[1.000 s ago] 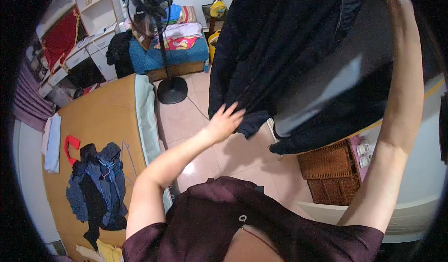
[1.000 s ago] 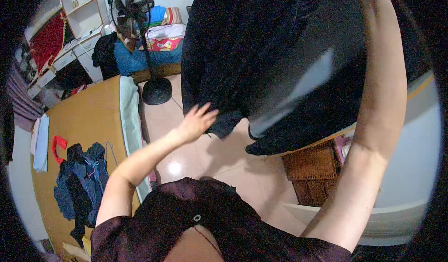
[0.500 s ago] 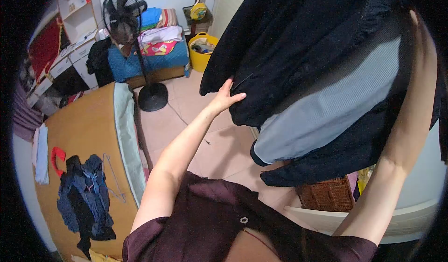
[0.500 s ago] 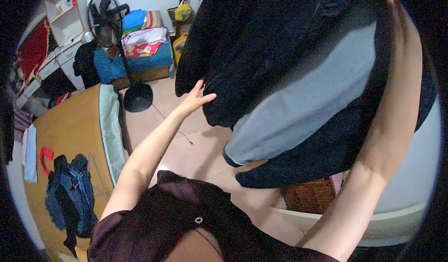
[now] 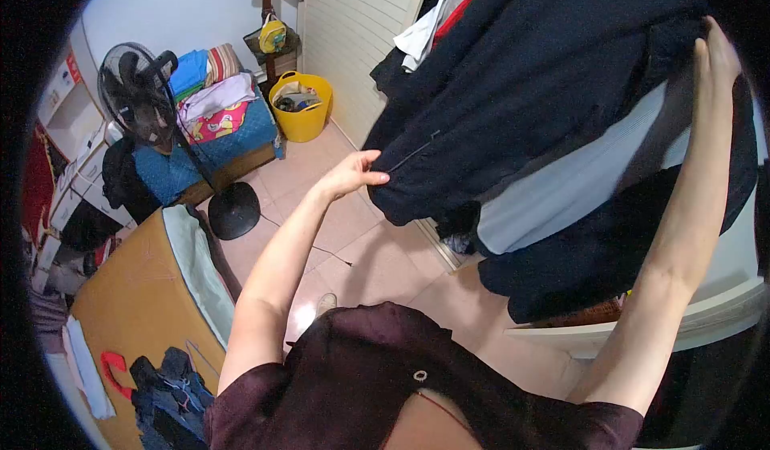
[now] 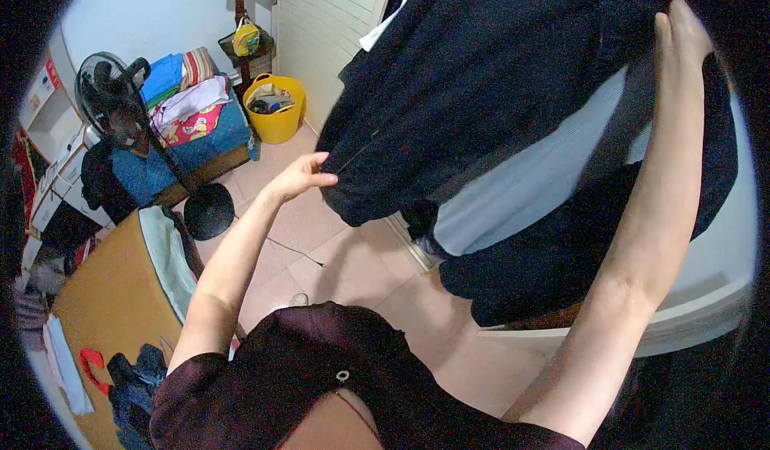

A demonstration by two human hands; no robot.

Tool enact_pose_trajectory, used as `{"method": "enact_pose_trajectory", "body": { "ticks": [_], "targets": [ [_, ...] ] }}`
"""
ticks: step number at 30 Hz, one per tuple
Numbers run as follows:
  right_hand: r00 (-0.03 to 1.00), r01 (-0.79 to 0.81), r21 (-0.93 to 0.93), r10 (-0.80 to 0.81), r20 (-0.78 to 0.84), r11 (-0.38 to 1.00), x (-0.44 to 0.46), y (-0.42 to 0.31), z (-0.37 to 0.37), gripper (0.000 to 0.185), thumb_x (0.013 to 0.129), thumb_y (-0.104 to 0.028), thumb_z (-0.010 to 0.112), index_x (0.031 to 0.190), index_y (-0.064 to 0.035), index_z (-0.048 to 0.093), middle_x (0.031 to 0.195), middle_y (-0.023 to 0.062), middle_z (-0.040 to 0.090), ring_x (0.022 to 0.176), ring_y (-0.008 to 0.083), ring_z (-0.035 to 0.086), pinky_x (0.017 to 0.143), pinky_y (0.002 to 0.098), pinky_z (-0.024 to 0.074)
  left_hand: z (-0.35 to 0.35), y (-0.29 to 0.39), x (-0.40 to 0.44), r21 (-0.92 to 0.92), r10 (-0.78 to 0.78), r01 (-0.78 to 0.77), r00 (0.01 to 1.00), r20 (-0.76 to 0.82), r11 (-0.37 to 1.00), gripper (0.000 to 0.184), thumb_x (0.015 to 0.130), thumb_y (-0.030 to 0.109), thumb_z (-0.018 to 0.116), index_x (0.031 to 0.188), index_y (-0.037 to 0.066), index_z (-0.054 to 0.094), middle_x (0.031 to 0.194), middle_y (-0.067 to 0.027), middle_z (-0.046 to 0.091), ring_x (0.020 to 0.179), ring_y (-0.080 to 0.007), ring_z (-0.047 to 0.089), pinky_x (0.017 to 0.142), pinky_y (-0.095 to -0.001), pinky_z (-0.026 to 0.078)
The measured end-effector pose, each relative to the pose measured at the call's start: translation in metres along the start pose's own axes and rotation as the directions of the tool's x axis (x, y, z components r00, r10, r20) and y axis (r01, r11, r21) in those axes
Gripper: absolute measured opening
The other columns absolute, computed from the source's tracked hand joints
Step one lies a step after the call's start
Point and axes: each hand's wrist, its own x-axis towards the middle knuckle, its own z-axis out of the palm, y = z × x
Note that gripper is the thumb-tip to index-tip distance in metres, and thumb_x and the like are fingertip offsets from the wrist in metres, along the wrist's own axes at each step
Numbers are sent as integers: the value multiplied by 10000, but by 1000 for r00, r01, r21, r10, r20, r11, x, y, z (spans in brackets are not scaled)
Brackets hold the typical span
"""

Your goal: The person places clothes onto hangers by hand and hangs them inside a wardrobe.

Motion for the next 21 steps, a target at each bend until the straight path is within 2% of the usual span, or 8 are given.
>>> {"method": "enact_pose_trajectory", "body": {
  "ticks": [3,5,7,10,13,15,19,21],
  "targets": [
    [999,-4,-285,18,49,958,50,28,10,435,925,-305,470,1255,-22,439,1135,88,573,978,208,545,967,327,347,-17,-12,-4,-89,19,-19,1000,-4,996,324,793,45,652,1109,13,584,1016,-17,645,900,-88,584,830,-255,457],
    [996,-80,384,59,65,920,71,50,22,385,930,-193,399,1255,8,444,1233,167,502,1099,272,493,994,370,368,-31,-12,-4,-103,-34,35,999,11,994,326,795,39,646,1114,10,583,1010,-24,650,888,-93,594,826,-256,463],
    [994,-108,667,77,75,737,52,46,26,370,932,-138,364,1255,23,446,1282,206,466,1160,304,467,1008,392,378,-39,-15,-10,-115,-80,82,996,25,990,328,797,34,640,1119,6,582,1004,-31,655,876,-98,605,821,-257,469],
    [964,-266,494,242,112,828,-29,0,39,382,947,-198,395,1271,-2,442,1311,137,463,1163,248,466,1030,377,360,-45,-20,-11,-144,-81,90,994,67,985,329,794,21,636,1118,-3,586,997,-47,661,868,-103,615,822,-260,479],
    [906,-421,334,379,186,843,-46,-10,47,334,937,-223,472,1209,-32,510,1227,80,545,1049,200,528,979,318,425,-33,-18,-15,352,-179,98,962,206,931,384,756,150,722,1093,10,605,914,-18,670,812,-73,572,743,-249,483],
    [840,-528,381,404,362,759,-28,4,50,379,917,-266,503,1193,-6,525,1222,93,540,1052,202,535,957,329,428,-31,-27,-3,645,-225,-85,896,383,760,459,753,223,734,1122,-3,579,909,-52,662,814,-98,576,735,-267,487],
    [690,-596,247,330,645,764,-92,-12,42,413,849,-330,604,1131,-29,577,1083,72,609,924,191,576,854,308,454,-43,-20,-3,492,-72,-126,928,365,862,485,710,216,761,1105,-4,585,905,-92,642,820,-149,593,747,-305,487],
    [637,-534,141,287,715,834,-111,-17,35,432,815,-362,654,1100,-41,602,1013,61,644,860,186,597,802,298,467,-61,-18,0,513,-163,-28,932,323,858,461,711,195,753,1105,18,591,948,-93,632,843,-177,597,740,-316,489]
  ]
}}
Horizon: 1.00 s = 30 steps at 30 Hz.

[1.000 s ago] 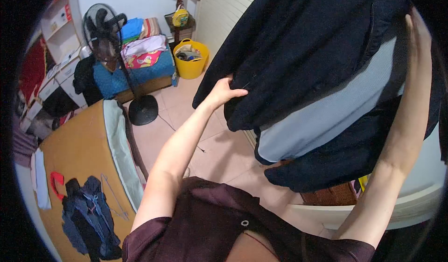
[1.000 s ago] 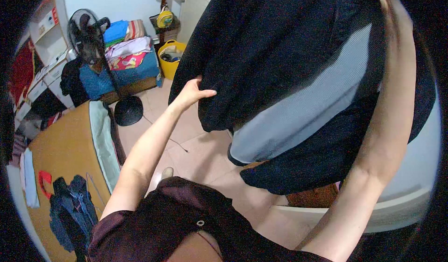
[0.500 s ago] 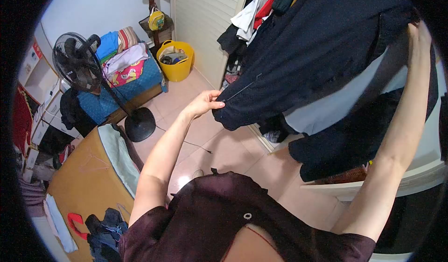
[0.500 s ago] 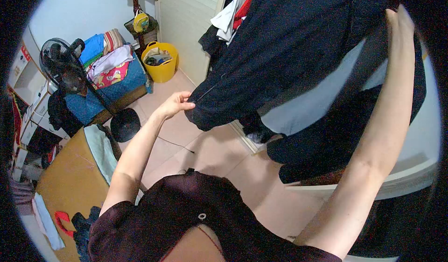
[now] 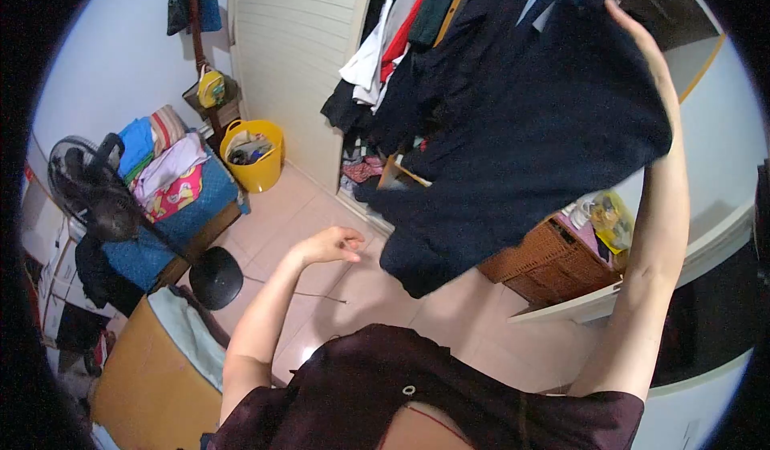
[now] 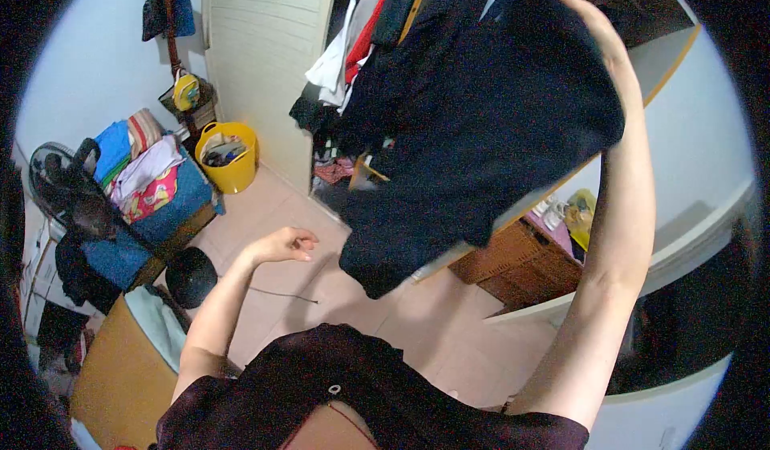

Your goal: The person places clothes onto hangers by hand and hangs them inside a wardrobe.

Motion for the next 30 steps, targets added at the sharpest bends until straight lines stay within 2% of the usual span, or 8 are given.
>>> {"method": "enact_pose_trajectory", "body": {
  "ticks": [2,4,10,19,21,24,28,30],
  "targets": [
    [901,223,-580,-393,-186,784,9,15,-10,380,825,-336,643,1067,-45,613,910,44,654,810,136,592,763,276,461,-13,-15,-1,43,16,-16,1000,-2,999,444,735,173,734,1116,7,577,962,-100,629,825,-171,598,733,-307,494],
    [973,189,-584,-67,223,789,10,11,-23,314,850,-296,613,1036,-43,614,924,18,643,852,92,562,795,252,425,-24,-24,-1,85,25,-24,1000,-2,996,428,759,150,715,1127,-4,562,977,-107,626,808,-165,598,726,-297,499],
    [982,144,-675,-191,5,723,8,27,-32,290,891,-265,572,1043,-23,618,885,4,633,801,72,545,755,233,426,-51,-18,14,123,-68,108,953,-295,987,410,721,124,715,1101,28,595,1001,-125,636,840,-221,622,753,-337,499],
    [961,139,-763,-273,-52,631,8,19,-41,310,883,-297,584,1008,-18,640,828,1,632,748,73,553,713,225,435,-96,45,49,117,113,-56,812,-572,992,388,735,130,686,1102,46,593,1052,-134,615,975,-244,595,840,-352,474],
    [962,169,-771,-274,-8,614,7,17,-34,326,886,-319,575,1005,-23,642,817,-2,630,749,70,551,713,229,435,-102,68,62,344,367,-180,690,-624,922,419,749,159,680,1137,46,568,1142,-129,573,1089,-254,535,915,-380,428],
    [932,281,-757,-355,70,589,8,15,-16,284,896,-332,564,894,-58,638,720,-64,538,673,36,456,645,197,378,-106,95,83,504,506,-185,588,-631,844,641,710,237,727,1271,78,460,1267,-144,483,1204,-297,434,994,-418,362],
    [934,330,-750,-316,169,574,3,0,3,314,899,-356,553,924,-56,643,731,-63,550,680,28,465,636,191,385,-100,128,106,281,366,-235,607,-705,931,1093,550,344,831,1421,140,203,1380,-188,335,1253,-383,347,1047,-473,300],
    [947,308,-767,-256,192,563,2,-13,5,348,890,-350,563,1012,-34,643,830,1,638,760,64,555,715,220,439,-98,133,114,256,394,-314,543,-742,914,955,612,254,802,1398,113,278,1341,-195,404,1222,-340,411,1024,-431,340]
  ]
}}
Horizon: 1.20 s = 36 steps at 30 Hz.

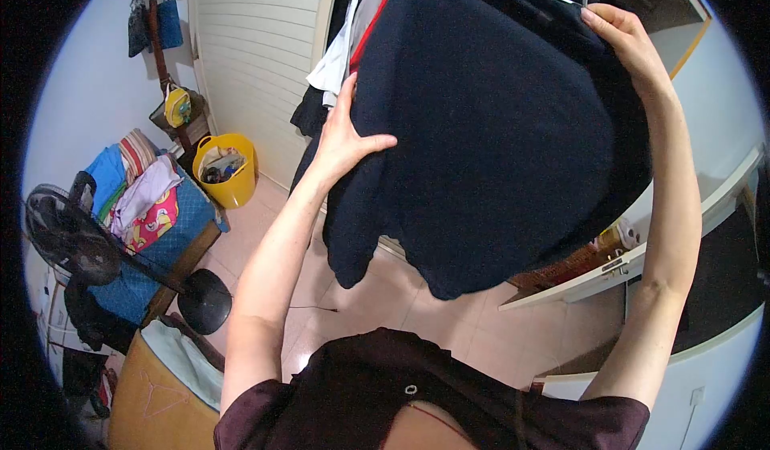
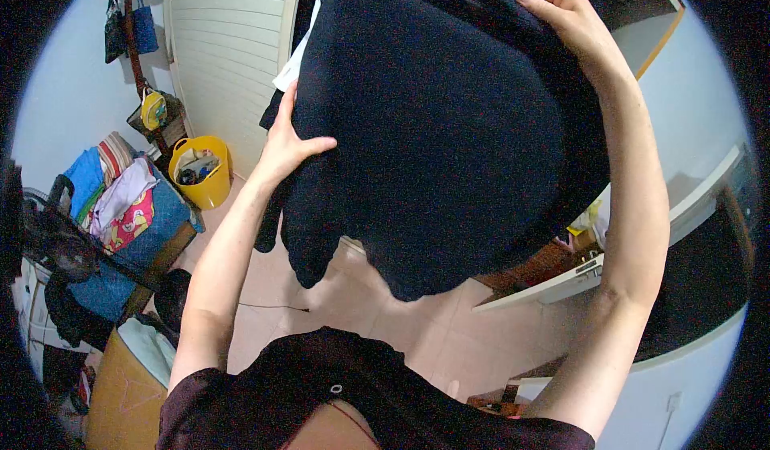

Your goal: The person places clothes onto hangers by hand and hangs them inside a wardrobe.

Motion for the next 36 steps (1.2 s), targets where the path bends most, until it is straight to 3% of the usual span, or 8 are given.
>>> {"method": "enact_pose_trajectory", "body": {
  "ticks": [6,20,22,26,28,30,34,36],
  "targets": [
    [998,-13,2,13,-55,1000,1,13,-9,335,901,-341,550,997,-32,637,804,-31,601,738,45,519,697,200,419,-9,-1,7,-737,-235,395,919,318,548,379,830,37,589,1193,-21,494,1079,-110,612,937,-173,598,835,-296,480],
    [989,-38,14,40,-144,999,-2,14,-8,366,892,-309,565,1066,8,619,885,45,649,800,96,580,744,226,451,-32,20,6,-796,-186,442,897,401,413,483,884,171,585,1281,-43,412,1166,-145,566,984,-159,592,861,-283,484],
    [988,-26,-15,23,-151,1000,-2,5,-6,371,890,-318,564,1056,10,621,883,47,649,804,98,579,747,231,449,-37,28,5,-809,-228,528,847,480,258,697,823,324,666,1328,-30,342,1232,-164,518,1065,-196,554,893,-307,473],
    [989,6,-59,-14,-147,998,3,-17,-3,368,895,-341,554,1057,-21,630,870,9,634,808,66,557,758,212,434,-44,36,3,-791,-45,464,871,489,398,916,690,414,767,1348,-23,304,1271,-177,483,1131,-242,509,937,-338,444],
    [993,55,-79,-63,-96,995,9,-32,2,362,898,-336,546,1067,-27,628,890,29,641,818,81,566,770,228,439,-42,44,16,-577,60,288,859,508,764,990,586,377,831,1336,-26,327,1281,-180,473,1152,-269,489,963,-356,420],
    [987,-9,-81,-4,-159,997,10,-39,10,354,898,-334,544,1055,-29,630,874,33,638,810,87,567,778,232,438,-38,54,16,-518,23,270,871,490,811,838,622,209,778,1311,-34,367,1245,-179,501,1126,-264,505,980,-368,400],
    [982,79,-169,-106,-159,982,16,-36,16,316,893,-293,551,1025,-11,608,849,22,607,813,92,553,771,225,436,-37,62,6,-729,-151,491,863,482,477,592,654,28,602,1224,-49,461,1108,-184,580,948,-242,603,875,-333,484],
    [982,141,-42,-145,-119,989,18,-23,23,261,871,-215,581,981,19,616,843,17,625,774,95,556,722,234,445,-34,53,-1,-819,-125,568,821,557,80,537,695,50,627,1203,-44,481,1071,-179,596,900,-247,626,836,-326,510]
  ]
}}
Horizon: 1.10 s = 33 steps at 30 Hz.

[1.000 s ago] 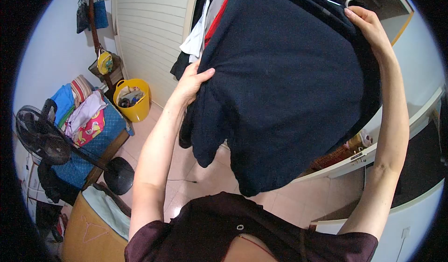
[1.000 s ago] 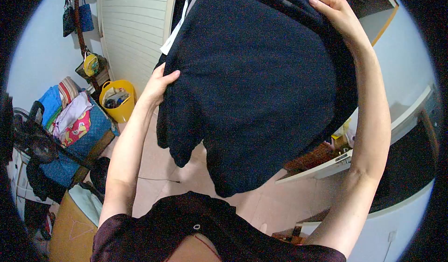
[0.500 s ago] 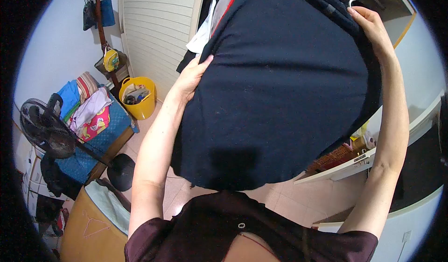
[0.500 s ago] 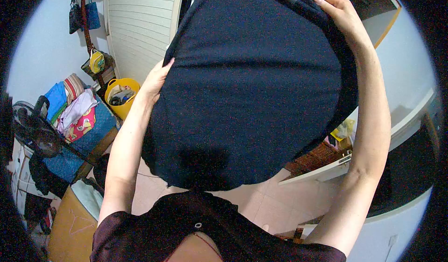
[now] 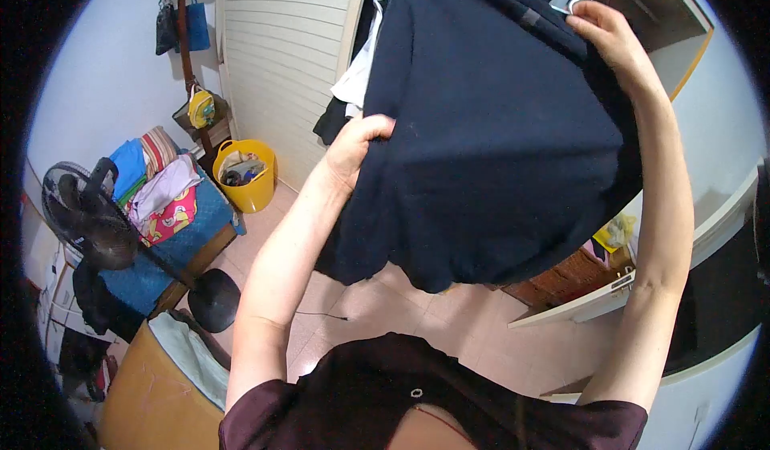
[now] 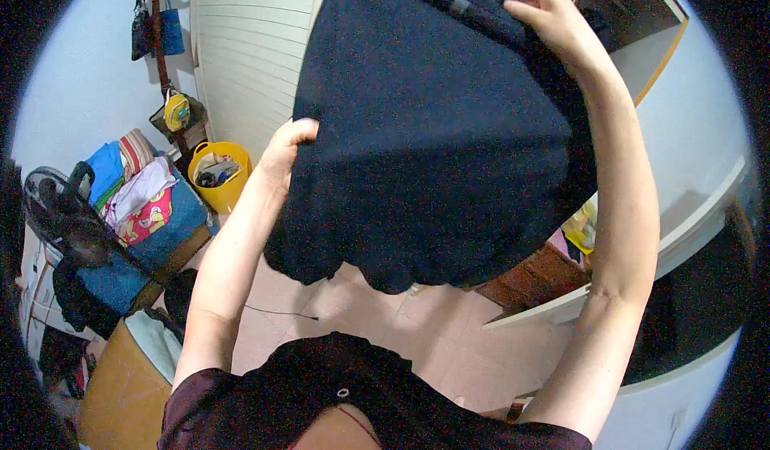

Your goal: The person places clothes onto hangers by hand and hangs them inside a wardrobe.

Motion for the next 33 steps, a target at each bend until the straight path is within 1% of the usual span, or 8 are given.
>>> {"method": "enact_pose_trajectory", "body": {
  "ticks": [1,6,8,13,20,22,28,33],
  "targets": [
    [999,-43,18,43,8,999,-3,1,6,211,855,-157,587,957,26,603,828,13,610,751,94,546,709,236,444,21,6,-9,-199,-46,47,999,6,979,573,737,80,672,1248,-34,440,1123,-175,571,970,-262,604,880,-349,497],
    [967,-234,155,247,-69,960,-19,15,30,120,811,-75,630,896,-22,564,766,-11,559,697,52,519,652,167,422,37,6,-25,-14,116,-115,993,37,993,685,769,114,703,1329,-16,330,1233,-171,497,1083,-280,543,941,-368,459],
    [980,-144,185,166,-106,972,-27,26,39,120,801,-50,626,876,-39,533,752,-23,535,700,58,510,661,172,413,46,8,-28,102,125,-123,992,-14,987,683,766,126,708,1323,-17,339,1217,-169,507,1076,-282,546,955,-372,446],
    [992,96,346,-120,48,933,-54,1,71,150,706,63,430,796,-22,515,1025,77,571,1122,184,500,998,291,320,57,4,-27,113,103,-94,992,-77,989,582,789,70,670,1283,-40,384,1165,-162,546,1037,-262,572,899,-362,489],
    [935,-225,420,73,347,879,-93,-67,123,373,791,-347,648,861,19,667,778,65,630,751,124,563,712,263,436,57,-12,-18,139,196,-182,977,-87,973,383,833,50,600,1184,-37,477,1071,-147,603,946,-245,615,842,-356,511],
    [893,-332,360,168,416,872,-95,-76,124,374,801,-358,623,861,9,669,849,94,612,850,165,547,822,302,404,54,-15,-17,154,227,-208,967,-116,966,359,844,55,589,1177,-32,487,1072,-144,603,958,-242,611,849,-354,508],
    [903,-306,329,163,397,893,-92,-77,141,282,769,-256,649,789,25,662,734,38,611,706,82,528,669,229,402,53,-18,-16,269,387,-354,919,-81,896,330,845,83,605,1145,-24,518,1043,-126,609,914,-216,615,812,-327,516],
    [910,-357,668,82,406,653,-94,-79,146,220,714,-164,626,787,40,660,704,39,619,640,86,523,603,230,400,56,-7,-25,212,329,-302,939,-102,929,355,827,64,634,1152,-5,509,1047,-90,596,952,-170,582,866,-303,480]
  ]
}}
